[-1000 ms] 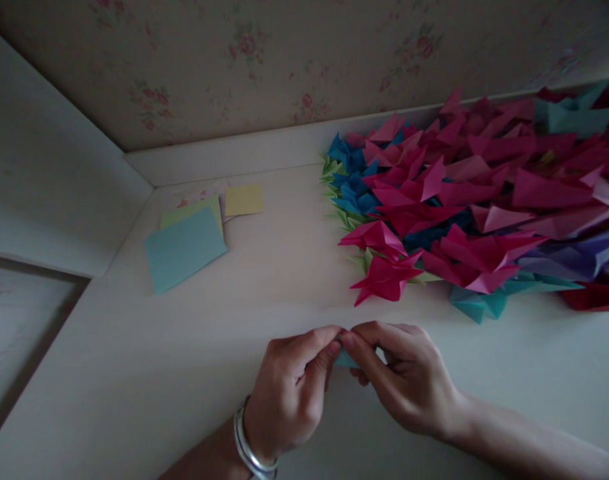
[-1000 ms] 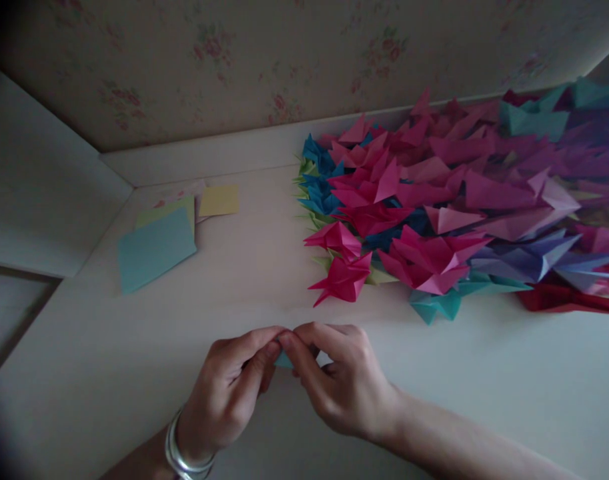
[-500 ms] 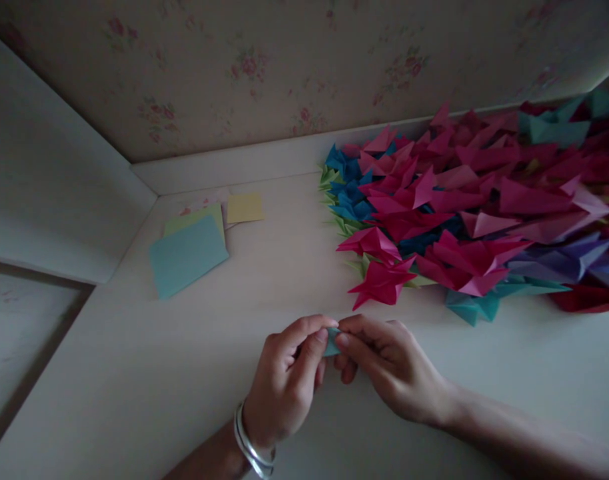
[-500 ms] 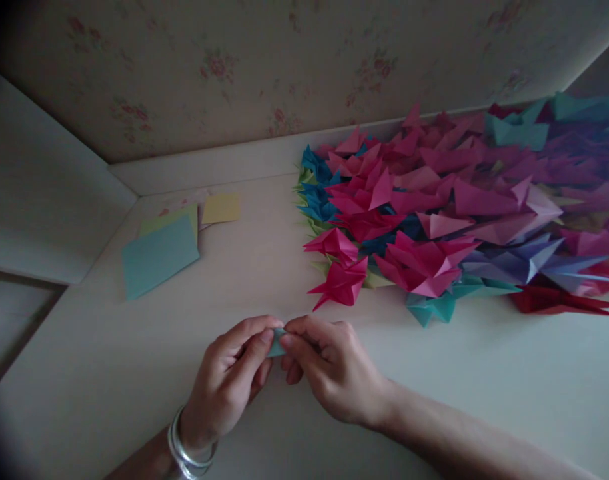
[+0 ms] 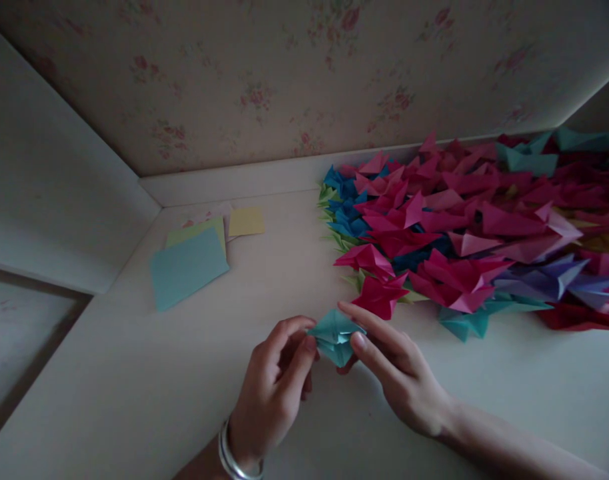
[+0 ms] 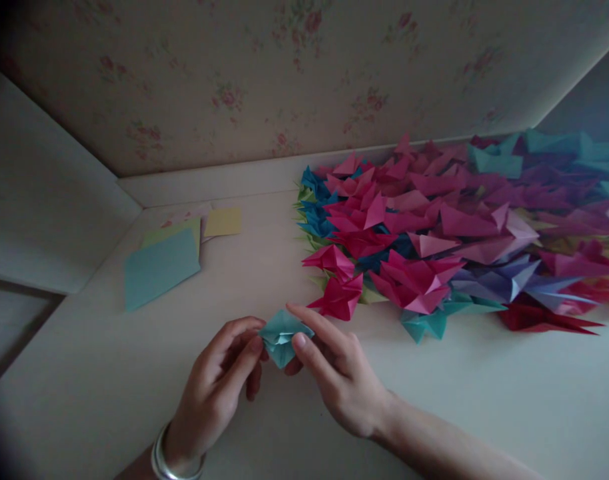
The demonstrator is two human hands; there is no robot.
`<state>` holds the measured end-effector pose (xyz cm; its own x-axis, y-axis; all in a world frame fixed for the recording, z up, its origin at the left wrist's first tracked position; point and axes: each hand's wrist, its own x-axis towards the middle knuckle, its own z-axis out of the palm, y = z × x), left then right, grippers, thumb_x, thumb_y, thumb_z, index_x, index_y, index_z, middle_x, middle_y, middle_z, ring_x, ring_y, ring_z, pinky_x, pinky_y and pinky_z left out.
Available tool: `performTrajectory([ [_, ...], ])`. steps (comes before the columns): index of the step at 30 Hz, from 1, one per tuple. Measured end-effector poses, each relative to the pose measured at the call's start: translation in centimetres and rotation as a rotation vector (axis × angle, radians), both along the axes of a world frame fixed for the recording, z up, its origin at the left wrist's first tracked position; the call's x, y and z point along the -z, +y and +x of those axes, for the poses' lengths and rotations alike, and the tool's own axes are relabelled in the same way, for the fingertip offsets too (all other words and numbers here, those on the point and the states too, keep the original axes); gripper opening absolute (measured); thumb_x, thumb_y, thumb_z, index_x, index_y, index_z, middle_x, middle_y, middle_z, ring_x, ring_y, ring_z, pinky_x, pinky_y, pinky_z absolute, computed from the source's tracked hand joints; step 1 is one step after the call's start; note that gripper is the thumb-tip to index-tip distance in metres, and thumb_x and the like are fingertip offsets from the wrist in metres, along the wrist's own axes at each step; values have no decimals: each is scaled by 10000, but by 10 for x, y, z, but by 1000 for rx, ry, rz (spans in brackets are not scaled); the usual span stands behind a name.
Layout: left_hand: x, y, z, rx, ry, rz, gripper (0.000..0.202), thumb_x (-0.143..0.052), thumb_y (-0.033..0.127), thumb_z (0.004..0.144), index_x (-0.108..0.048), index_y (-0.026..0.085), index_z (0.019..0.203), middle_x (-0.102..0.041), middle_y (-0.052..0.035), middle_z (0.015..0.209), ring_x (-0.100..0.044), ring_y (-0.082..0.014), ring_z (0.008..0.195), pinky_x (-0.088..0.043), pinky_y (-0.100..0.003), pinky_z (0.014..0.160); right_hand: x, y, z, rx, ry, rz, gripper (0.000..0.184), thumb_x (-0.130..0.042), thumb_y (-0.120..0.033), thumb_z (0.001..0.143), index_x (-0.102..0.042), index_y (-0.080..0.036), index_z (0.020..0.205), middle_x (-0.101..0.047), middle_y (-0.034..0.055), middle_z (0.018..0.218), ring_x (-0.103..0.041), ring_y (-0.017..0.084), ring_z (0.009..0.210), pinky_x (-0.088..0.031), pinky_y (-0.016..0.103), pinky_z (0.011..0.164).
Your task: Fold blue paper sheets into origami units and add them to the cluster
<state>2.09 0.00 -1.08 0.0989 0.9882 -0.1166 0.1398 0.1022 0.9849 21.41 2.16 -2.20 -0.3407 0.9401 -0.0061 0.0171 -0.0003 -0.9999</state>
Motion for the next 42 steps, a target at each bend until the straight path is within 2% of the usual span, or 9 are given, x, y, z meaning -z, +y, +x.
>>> performTrajectory([
  [3, 0, -2, -2, -1, 194, 185, 202, -523, 249, 997, -574, 250, 1192, -664, -12, 838, -614, -126, 610, -500, -222, 537, 1, -2, -2, 19, 73, 30, 249, -516, -370, 1017, -632, -238, 1195, -719, 53, 935, -716, 157, 682, -588, 262, 603],
  [7, -4, 1, -3, 101, 320, 430, 184, -548, 140, 955, -641, 222, 1091, -659, -77, 1026, -654, -195, 921, -544, -295, 781, 3, -2, -1, 49, 27, 108, 186, -505, -316, 1026, -623, -236, 1146, -691, 14, 795, -693, 132, 615, -560, 216, 552],
  [10, -7, 5, -4, 121, 310, 434, 148, -570, 120, 941, -660, 203, 1025, -661, -65, 965, -652, -173, 851, -537, -259, 731, 1, 3, 1, 8, -90, 228, 156, -516, -261, 1020, -648, -234, 1097, -701, 13, 783, -688, 131, 632, -558, 212, 570],
  [15, -6, 8, -7, 61, 316, 445, 162, -579, 87, 933, -694, 194, 973, -679, -45, 897, -650, -150, 786, -526, -241, 714, -3, 15, 4, -57, -237, 539, 193, -609, -157, 955, -687, -214, 1122, -672, 112, 1178, -655, 229, 1081, -546, 334, 913],
  [17, -4, 9, -8, 53, 297, 428, 176, -589, 91, 929, -720, 201, 968, -684, -40, 878, -652, -148, 767, -532, -238, 697, -3, 17, 4, -40, -241, 580, 202, -615, -117, 943, -706, -216, 1094, -672, 106, 1142, -659, 218, 1052, -552, 323, 893],
  [23, -1, 13, -7, -64, 42, 145, 137, -660, 233, 910, -784, 213, 853, -645, -63, 1068, -635, -123, 691, -542, -207, 534, -1, 15, 2, 100, -203, 473, 123, -651, -162, 925, -750, -232, 944, -684, 90, 1045, -660, 237, 978, -578, 342, 822],
  [30, 0, 14, -4, -116, -172, -9, 126, -645, 290, 926, -740, 206, 937, -683, -48, 945, -658, -170, 788, -567, -200, 503, 1, 13, -2, 130, 54, 63, 158, -636, -281, 944, -771, -222, 884, -656, 73, 1013, -656, 174, 786, -605, 239, 565],
  [38, -3, 11, -6, -94, -49, 146, 125, -617, 212, 935, -741, 204, 931, -686, -27, 857, -680, -151, 695, -595, -222, 524, -10, 16, -2, 33, 66, -20, 225, -609, -333, 964, -778, -215, 873, -678, 56, 911, -638, 150, 714, -551, 235, 568],
  [42, -6, 10, -4, -121, -36, 140, 122, -617, 229, 940, -727, 185, 910, -699, -19, 780, -678, -139, 645, -586, -221, 548, -8, 16, 0, 107, -11, 62, 219, -637, -329, 944, -785, -229, 817, -666, 78, 1106, -621, 220, 1056, -541, 287, 838],
])
